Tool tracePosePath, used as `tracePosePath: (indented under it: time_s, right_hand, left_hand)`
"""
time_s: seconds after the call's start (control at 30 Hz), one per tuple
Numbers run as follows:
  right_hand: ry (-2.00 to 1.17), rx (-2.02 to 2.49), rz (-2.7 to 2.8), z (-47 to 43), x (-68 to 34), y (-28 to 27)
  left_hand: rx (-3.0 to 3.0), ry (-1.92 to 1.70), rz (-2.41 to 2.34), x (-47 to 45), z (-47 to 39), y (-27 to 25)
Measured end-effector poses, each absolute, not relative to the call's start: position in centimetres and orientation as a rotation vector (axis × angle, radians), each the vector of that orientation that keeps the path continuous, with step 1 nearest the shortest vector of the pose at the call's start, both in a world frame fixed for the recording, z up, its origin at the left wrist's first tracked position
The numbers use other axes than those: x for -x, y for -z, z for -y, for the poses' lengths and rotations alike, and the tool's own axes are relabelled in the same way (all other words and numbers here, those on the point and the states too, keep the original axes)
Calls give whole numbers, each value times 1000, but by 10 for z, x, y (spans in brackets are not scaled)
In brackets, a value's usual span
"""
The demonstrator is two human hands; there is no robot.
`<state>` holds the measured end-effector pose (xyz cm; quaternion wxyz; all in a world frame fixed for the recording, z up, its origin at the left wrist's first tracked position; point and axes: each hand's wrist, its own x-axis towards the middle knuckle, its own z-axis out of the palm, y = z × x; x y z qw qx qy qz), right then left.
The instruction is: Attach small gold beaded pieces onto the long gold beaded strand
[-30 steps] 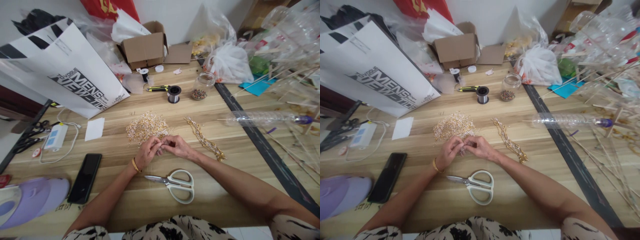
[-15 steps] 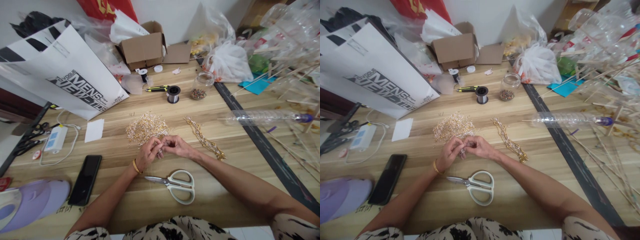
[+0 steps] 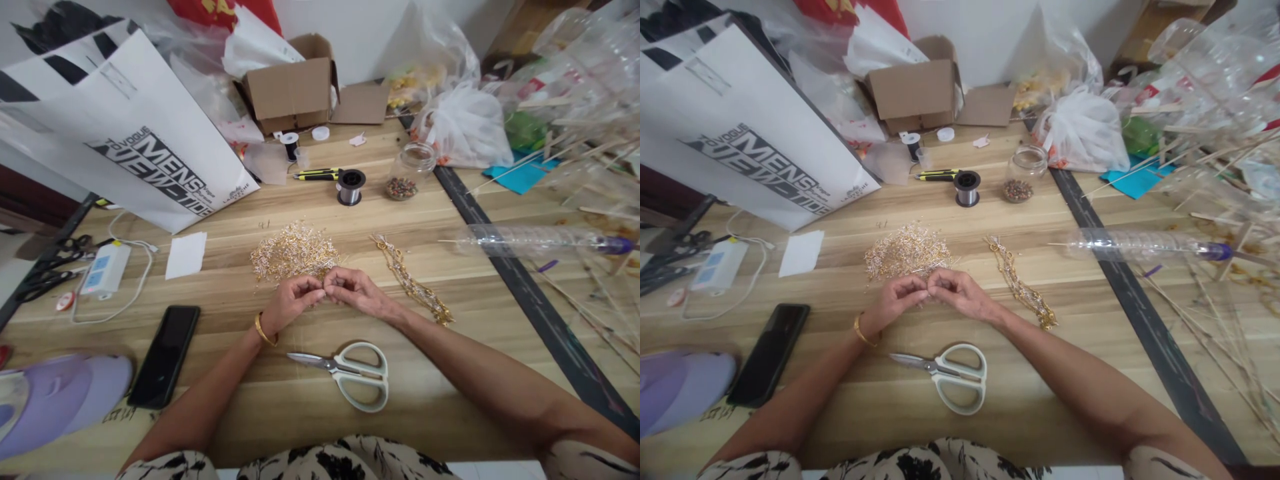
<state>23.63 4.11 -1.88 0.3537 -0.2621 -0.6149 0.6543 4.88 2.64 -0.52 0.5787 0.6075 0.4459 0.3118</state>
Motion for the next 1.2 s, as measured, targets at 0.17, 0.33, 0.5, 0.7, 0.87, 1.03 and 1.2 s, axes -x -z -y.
tracePosePath:
  time_s: [0.17,0.33,0.5,0.7,0.87,1.03,1.2]
  right_hand:
    - [-1673,670,1609,-39,-237,19]
    - [-1656,685,1602,-37,-237,18]
    - [-1616,667,1648,-35,-237,19]
    - [-1559,680,1738,-32,-236,19]
    - [-1430,719,1826,-32,-236,19]
    - [-1338,777,1851,-31,-236,22]
    - [-1300,821,1822,-30,-235,25]
  left_hand:
    - [-1370,-725,-1007,-48,-27,6]
    - [-1350,-726,-1001,-49,-27,1]
    - [-1369,-759,-1007,-49,-27,-2]
    - [-1412,-794,-992,-48,-27,2]
    - [-1528,-827,-1043,-51,-24,8]
    - [-1624,-838,-1146,-53,-21,9]
    - [-1482,-804,-1052,-51,-24,4]
